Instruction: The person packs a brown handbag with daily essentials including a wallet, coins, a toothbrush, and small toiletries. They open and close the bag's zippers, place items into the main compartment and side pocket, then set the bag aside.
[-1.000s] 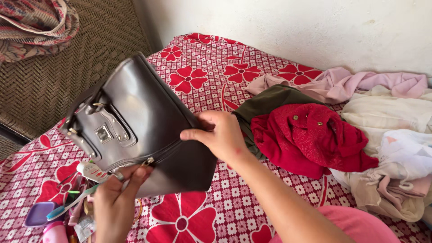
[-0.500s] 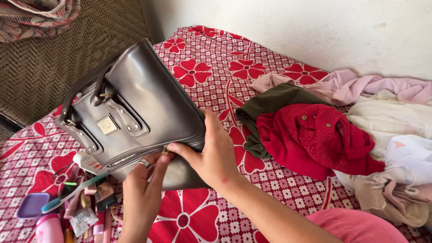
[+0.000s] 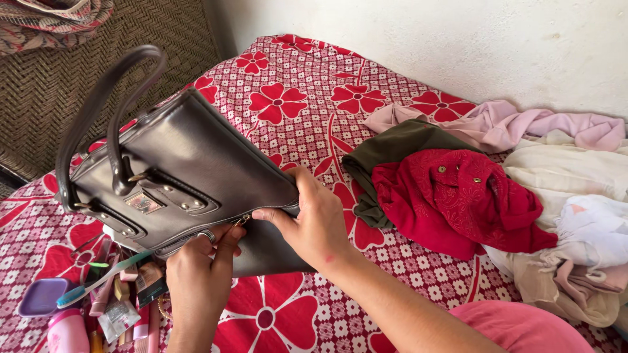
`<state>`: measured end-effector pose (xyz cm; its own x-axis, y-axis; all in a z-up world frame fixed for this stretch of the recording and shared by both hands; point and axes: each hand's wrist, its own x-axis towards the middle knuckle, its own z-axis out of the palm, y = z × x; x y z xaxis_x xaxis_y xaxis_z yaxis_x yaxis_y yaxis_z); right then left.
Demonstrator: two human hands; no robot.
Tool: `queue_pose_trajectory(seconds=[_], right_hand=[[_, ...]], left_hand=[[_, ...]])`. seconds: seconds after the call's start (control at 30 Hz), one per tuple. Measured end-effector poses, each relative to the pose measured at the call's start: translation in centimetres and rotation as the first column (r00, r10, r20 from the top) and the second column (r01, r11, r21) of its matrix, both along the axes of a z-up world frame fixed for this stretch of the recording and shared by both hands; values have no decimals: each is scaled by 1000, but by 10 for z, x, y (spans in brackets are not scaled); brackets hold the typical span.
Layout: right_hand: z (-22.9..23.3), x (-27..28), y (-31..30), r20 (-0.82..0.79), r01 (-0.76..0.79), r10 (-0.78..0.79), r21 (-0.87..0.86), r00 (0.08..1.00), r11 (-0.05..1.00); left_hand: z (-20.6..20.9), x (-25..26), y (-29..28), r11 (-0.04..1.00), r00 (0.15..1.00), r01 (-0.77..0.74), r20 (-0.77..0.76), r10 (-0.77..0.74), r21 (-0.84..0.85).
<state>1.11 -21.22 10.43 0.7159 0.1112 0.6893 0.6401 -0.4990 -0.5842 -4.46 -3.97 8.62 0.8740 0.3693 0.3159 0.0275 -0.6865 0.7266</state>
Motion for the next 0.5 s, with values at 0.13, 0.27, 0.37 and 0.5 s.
queue_pose_trajectory(seconds=[0.13,0.27,0.37,0.5], right_hand=[[-2,2,-2,-6,16,-16,-13,1000,1000],[-3,2,-2,-16,6,-6,-9,1000,1000],[-4,3,-2,-16,6,-6,-7,1000,1000],[-5,5,-3,-12,17,-17,-20,1000,1000]], left_hand=[[-3,1,0,997,1000,-18,-14,20,77],[-4,0,3,999,998,-18,-61,21,48],[-4,1,5,999,998,-14,-60,16,34],[-3,2,7,996,999,-14,-34,17,90]])
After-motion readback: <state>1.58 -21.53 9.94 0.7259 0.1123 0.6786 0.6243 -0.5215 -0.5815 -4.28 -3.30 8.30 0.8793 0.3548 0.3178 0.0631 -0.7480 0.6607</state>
